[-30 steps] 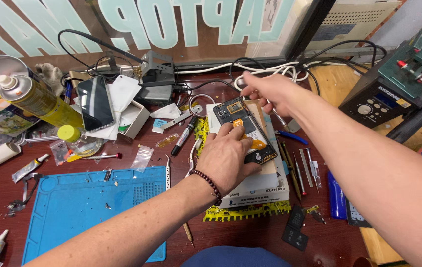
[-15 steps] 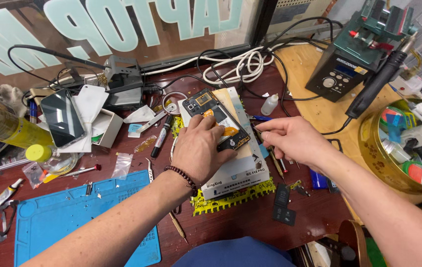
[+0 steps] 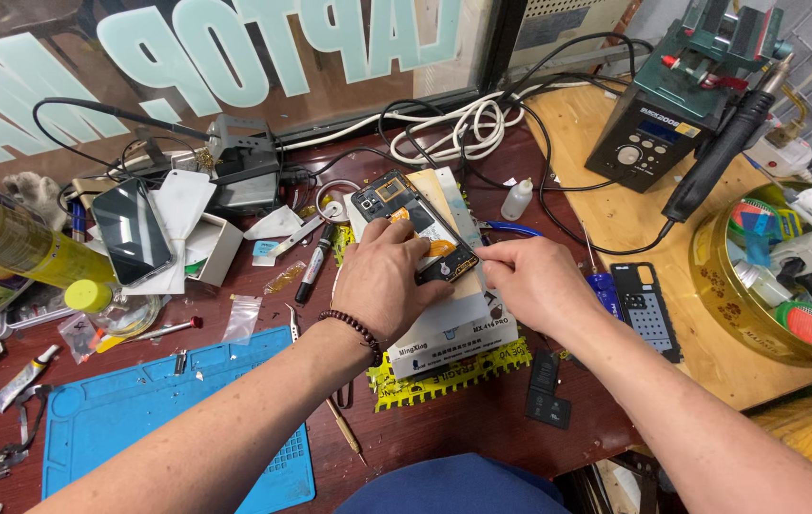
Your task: The person repairs a disassembled smartphone on a repair bench. They use a blue-handled screwdriver to work on the phone's internal components, press and reposition a flex cable and parts with their fingers, reach into a parts container, and continue pressing components into place on the phone body.
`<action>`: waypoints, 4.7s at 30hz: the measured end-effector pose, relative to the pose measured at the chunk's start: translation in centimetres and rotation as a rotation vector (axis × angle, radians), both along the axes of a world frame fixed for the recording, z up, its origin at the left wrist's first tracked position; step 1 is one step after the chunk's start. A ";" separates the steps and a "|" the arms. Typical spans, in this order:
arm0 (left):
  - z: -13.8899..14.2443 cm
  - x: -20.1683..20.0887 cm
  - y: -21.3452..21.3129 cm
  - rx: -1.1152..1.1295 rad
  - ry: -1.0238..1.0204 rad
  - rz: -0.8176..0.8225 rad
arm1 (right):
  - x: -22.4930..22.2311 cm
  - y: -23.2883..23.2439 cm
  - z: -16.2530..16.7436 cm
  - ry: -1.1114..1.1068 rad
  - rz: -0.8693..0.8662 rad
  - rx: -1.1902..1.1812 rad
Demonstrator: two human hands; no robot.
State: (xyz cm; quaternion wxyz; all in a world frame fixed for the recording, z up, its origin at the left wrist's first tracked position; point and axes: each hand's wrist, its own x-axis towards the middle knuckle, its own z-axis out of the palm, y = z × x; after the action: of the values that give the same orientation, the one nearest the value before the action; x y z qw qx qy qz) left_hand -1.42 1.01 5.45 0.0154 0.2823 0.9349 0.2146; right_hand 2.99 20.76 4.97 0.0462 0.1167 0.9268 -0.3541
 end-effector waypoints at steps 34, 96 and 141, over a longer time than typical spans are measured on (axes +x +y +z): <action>0.2 -0.2 -0.4 0.053 0.022 0.008 | -2.5 0.3 0.0 0.006 0.168 0.268; -0.3 -0.9 -1.2 0.089 0.048 -0.013 | -8.5 -3.9 -0.9 0.157 0.162 0.311; -0.3 -1.3 -1.7 0.078 0.006 -0.018 | -12.1 -5.3 -0.5 0.194 0.234 0.275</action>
State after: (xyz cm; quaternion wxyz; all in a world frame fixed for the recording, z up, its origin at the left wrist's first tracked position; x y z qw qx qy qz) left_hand -2.74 -0.70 5.19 0.0033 0.2920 0.9232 0.2500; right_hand -9.11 15.45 4.52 -0.0191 -0.0211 0.9737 -0.2261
